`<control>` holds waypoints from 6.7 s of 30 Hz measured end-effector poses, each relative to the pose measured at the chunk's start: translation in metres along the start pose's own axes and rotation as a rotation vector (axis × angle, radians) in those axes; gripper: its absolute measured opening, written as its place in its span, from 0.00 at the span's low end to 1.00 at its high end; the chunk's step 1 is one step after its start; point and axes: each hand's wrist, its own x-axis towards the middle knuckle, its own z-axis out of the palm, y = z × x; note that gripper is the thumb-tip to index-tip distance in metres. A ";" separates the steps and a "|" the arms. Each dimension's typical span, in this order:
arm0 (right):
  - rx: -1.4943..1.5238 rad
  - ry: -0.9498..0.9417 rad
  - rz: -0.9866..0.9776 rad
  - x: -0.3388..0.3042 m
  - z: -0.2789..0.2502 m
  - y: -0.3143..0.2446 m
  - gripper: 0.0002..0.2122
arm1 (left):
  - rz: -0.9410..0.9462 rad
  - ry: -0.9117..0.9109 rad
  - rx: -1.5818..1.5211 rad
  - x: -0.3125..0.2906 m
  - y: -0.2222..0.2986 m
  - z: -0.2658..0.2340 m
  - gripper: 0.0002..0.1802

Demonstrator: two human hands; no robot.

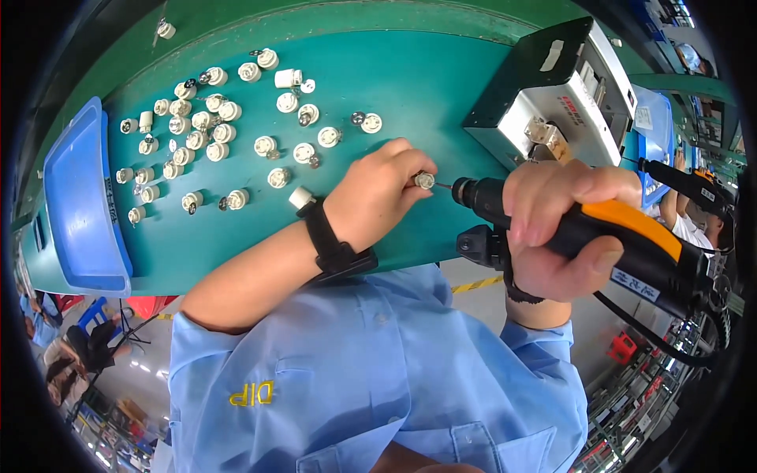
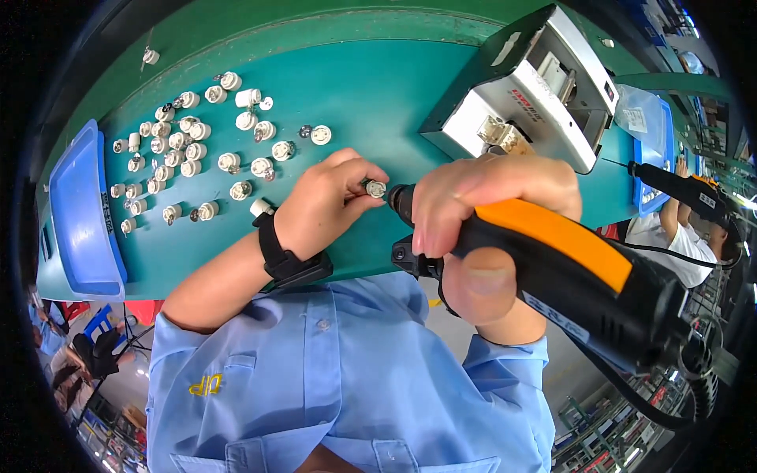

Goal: The person picks up a white component and a metal piece, places them into a fixture, and uses a power tool on the assembly before setting it aside. This process is repeated multiple times with other components on the work surface.

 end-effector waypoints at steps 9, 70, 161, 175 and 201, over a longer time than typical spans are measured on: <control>-0.185 -0.093 -0.048 -0.007 0.009 0.015 0.21 | 0.010 0.017 0.001 -0.004 0.000 -0.001 0.14; -0.172 -0.069 0.052 -0.007 0.010 0.009 0.22 | 0.079 0.002 -0.019 -0.002 0.001 0.002 0.12; -0.111 0.188 -0.374 0.003 -0.074 -0.037 0.17 | -0.136 -0.078 0.076 -0.014 0.024 -0.010 0.08; -0.002 -0.063 -0.083 0.051 -0.092 -0.030 0.15 | -0.079 -0.076 -0.110 -0.014 0.007 -0.003 0.08; -0.026 -0.106 0.007 -0.015 0.013 0.010 0.17 | 0.044 -0.024 -0.087 -0.011 -0.004 -0.003 0.14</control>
